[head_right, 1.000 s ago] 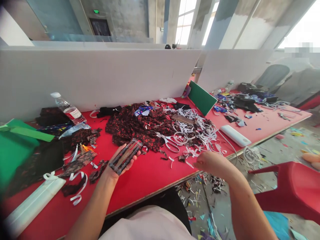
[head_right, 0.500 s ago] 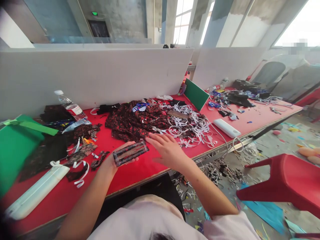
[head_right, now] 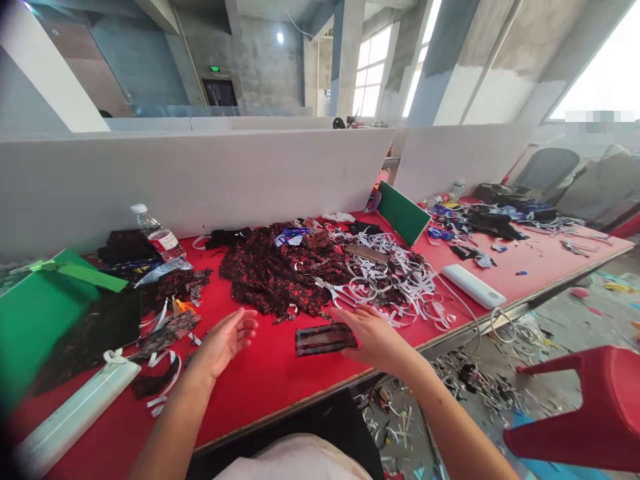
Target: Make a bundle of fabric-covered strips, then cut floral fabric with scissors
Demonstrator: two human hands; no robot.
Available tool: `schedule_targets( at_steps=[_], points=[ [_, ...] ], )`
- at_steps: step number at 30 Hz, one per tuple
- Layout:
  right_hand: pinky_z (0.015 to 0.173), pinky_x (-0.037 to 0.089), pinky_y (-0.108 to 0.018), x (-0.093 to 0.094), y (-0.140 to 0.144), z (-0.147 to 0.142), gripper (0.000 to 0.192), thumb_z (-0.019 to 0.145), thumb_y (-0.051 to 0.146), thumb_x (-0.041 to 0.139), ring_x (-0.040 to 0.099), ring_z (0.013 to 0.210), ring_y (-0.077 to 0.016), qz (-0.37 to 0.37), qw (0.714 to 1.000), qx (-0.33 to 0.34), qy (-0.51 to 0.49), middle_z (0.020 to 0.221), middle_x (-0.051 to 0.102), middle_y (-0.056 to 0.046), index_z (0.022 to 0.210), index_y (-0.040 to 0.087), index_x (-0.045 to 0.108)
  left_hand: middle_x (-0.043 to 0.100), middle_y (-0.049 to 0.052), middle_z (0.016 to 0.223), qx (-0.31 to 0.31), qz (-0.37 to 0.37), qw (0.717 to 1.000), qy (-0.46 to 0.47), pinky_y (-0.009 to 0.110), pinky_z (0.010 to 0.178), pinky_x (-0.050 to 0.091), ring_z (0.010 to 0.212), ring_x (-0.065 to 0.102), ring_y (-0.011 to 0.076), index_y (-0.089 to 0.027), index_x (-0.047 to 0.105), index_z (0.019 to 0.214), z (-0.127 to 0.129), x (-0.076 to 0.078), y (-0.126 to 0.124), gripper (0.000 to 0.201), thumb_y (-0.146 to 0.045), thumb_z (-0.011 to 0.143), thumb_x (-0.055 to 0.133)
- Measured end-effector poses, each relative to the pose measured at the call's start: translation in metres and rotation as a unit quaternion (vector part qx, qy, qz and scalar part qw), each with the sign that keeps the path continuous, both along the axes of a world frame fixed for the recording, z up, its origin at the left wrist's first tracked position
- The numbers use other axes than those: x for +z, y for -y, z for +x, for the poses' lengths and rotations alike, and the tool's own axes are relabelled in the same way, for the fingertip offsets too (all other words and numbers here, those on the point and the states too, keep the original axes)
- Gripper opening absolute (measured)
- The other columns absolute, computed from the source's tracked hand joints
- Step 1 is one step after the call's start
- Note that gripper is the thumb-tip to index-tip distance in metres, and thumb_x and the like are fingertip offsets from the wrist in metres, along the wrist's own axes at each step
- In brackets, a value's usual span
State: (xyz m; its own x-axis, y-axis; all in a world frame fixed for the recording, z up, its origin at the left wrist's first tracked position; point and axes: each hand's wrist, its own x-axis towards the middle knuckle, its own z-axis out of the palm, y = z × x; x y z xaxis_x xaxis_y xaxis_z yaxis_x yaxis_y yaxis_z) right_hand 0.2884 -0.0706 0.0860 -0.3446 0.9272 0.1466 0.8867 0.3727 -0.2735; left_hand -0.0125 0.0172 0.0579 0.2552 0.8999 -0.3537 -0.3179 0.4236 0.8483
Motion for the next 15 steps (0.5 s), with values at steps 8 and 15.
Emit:
schedule_targets(
  at_steps=[8, 15],
  points=[
    [0.099, 0.031, -0.042, -0.042, -0.042, -0.062, 0.068, 0.069, 0.034, 0.068, 0.053, 0.108, -0.0255, -0.029, 0.996, 0.082, 0.010, 0.116, 0.060, -0.010, 0.131, 0.020, 0.043, 0.064, 0.001, 0.067, 0.100, 0.035, 0.994, -0.028, 0.015, 0.047, 0.043, 0.053, 0.057, 0.0065, -0.013, 0.063, 0.087, -0.028, 0.005, 0.002, 0.028, -0.030, 0.066, 0.069],
    [0.102, 0.028, -0.042, -0.062, -0.075, -0.098, 0.066, 0.072, 0.037, 0.068, 0.048, 0.115, -0.0246, -0.018, 0.993, 0.117, -0.029, 0.121, 0.058, -0.009, 0.131, 0.021, 0.043, 0.062, -0.001, 0.063, 0.260, 0.113, 0.958, -0.041, 0.016, 0.048, 0.041, 0.053, 0.055, 0.0072, -0.015, 0.062, 0.084, -0.058, 0.011, 0.020, 0.025, -0.031, 0.066, 0.068]
  ],
)
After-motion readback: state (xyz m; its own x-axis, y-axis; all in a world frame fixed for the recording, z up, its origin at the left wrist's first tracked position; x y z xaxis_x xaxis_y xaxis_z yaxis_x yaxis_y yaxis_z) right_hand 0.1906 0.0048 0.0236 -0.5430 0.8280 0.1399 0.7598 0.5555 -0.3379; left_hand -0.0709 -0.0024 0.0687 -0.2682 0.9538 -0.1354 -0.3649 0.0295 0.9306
